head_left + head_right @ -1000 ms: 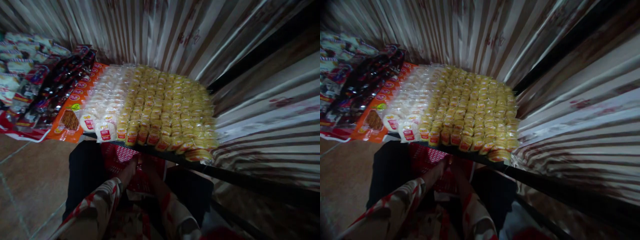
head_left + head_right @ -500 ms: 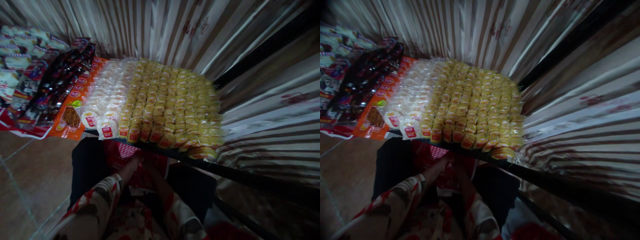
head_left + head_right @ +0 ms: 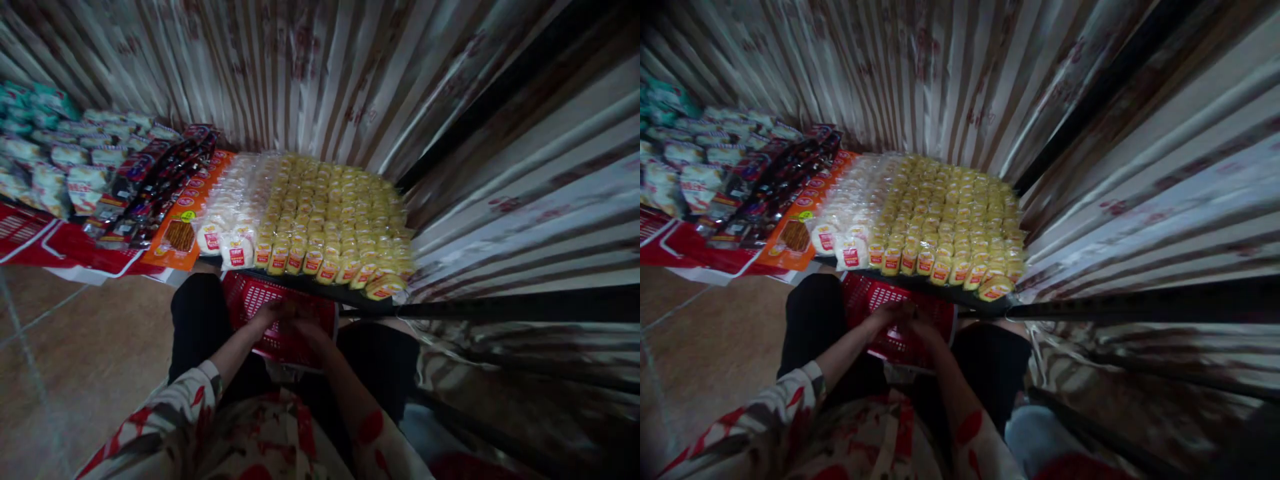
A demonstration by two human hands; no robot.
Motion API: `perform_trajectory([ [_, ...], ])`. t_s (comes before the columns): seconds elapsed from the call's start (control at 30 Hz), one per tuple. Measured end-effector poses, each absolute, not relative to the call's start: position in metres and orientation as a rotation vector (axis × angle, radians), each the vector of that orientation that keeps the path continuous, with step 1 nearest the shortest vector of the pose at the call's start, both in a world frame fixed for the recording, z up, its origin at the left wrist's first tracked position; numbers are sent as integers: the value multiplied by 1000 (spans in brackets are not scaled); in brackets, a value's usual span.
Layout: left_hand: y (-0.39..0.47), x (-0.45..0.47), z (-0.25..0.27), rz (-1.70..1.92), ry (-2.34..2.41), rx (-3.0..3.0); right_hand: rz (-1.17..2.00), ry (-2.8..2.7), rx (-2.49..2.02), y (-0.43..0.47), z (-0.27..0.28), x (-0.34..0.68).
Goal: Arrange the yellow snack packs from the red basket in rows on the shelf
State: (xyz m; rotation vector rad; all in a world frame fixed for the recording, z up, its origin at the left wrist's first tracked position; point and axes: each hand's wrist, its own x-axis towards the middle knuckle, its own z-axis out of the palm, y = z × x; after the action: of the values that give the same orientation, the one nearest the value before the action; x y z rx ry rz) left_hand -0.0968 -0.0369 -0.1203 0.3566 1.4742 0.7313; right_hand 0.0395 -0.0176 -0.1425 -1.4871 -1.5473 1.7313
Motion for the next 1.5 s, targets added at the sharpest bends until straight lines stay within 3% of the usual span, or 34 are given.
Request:
perform_trajectory([
  [0.3,-50,-111,-77,840,1458,473,1973,-1288,-1319,-33,-89,30],
  [0.63,-77,-109,-57,1098,1484,334,1843,-1181,-1440,-51,-84,36],
  [0.87,-89,-115,-61,1107,1453,501,1618,-1302,-1432,-45,-62,43],
  [1.17,-80,-132,-31,950,1551,1450,973,-2099,-1370,-30,13,44],
  [1.3,-76,-124,-24,882,1565,1581,953,-2067,-1344,-28,22,40],
  [1.5,-64,-115,-17,1058,1724,1478,806,-1791,-1360,-34,8,37],
])
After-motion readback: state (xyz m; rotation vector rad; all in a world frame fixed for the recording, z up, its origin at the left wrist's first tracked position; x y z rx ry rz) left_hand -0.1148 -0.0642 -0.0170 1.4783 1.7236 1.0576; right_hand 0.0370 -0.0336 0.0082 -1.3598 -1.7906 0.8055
